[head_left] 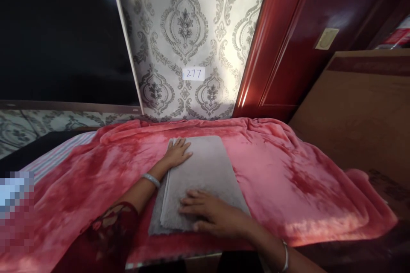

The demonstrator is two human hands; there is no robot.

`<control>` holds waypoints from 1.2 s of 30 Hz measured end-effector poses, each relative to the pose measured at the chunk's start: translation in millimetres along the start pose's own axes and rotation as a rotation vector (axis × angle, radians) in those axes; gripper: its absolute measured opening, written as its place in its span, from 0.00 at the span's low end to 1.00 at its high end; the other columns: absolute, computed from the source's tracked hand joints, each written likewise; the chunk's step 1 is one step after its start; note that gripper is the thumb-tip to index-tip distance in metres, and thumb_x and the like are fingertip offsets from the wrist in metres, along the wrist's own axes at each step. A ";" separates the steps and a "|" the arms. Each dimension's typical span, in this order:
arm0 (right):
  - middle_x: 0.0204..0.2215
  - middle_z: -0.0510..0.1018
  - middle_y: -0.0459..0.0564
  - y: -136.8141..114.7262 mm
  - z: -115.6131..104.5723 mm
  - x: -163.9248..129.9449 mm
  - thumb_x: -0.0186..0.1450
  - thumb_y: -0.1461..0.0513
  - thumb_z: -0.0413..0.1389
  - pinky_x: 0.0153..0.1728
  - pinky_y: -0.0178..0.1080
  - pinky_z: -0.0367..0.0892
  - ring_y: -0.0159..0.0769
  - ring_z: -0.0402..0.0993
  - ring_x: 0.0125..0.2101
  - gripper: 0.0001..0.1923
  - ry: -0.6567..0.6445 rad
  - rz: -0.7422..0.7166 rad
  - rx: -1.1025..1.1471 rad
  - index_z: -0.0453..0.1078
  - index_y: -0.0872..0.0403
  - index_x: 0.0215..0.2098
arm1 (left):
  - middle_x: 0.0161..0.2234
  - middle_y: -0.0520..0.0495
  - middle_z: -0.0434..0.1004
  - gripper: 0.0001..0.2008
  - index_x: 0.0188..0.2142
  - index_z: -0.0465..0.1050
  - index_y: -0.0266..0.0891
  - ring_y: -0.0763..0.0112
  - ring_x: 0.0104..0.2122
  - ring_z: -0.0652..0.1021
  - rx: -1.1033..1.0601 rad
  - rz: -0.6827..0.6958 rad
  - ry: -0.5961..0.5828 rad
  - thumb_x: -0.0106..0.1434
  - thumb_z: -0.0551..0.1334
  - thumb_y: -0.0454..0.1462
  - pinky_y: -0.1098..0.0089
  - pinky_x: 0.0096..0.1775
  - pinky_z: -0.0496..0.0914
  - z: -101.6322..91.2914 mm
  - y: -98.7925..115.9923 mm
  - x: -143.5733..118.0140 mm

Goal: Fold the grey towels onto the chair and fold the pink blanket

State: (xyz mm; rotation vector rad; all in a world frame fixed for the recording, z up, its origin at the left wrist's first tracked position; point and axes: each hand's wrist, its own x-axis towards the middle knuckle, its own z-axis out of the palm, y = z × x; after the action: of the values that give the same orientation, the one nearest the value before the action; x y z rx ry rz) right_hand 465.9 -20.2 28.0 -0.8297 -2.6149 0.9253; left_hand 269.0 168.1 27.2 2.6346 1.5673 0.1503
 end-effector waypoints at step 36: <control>0.75 0.45 0.47 89.6 -58.9 114.1 0.75 0.43 0.45 0.70 0.60 0.34 0.48 0.35 0.74 0.34 -0.046 0.032 -0.455 0.48 0.41 0.74 | 0.65 0.40 0.68 0.28 0.66 0.66 0.45 0.52 0.63 0.72 0.101 0.252 0.528 0.66 0.59 0.38 0.49 0.56 0.74 55.0 46.0 -186.4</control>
State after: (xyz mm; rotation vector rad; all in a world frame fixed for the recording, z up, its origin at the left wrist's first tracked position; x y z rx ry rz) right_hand 436.0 133.3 20.6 -0.9612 -2.9059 0.3548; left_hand 227.3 -18.4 -31.0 3.0326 1.3664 0.8646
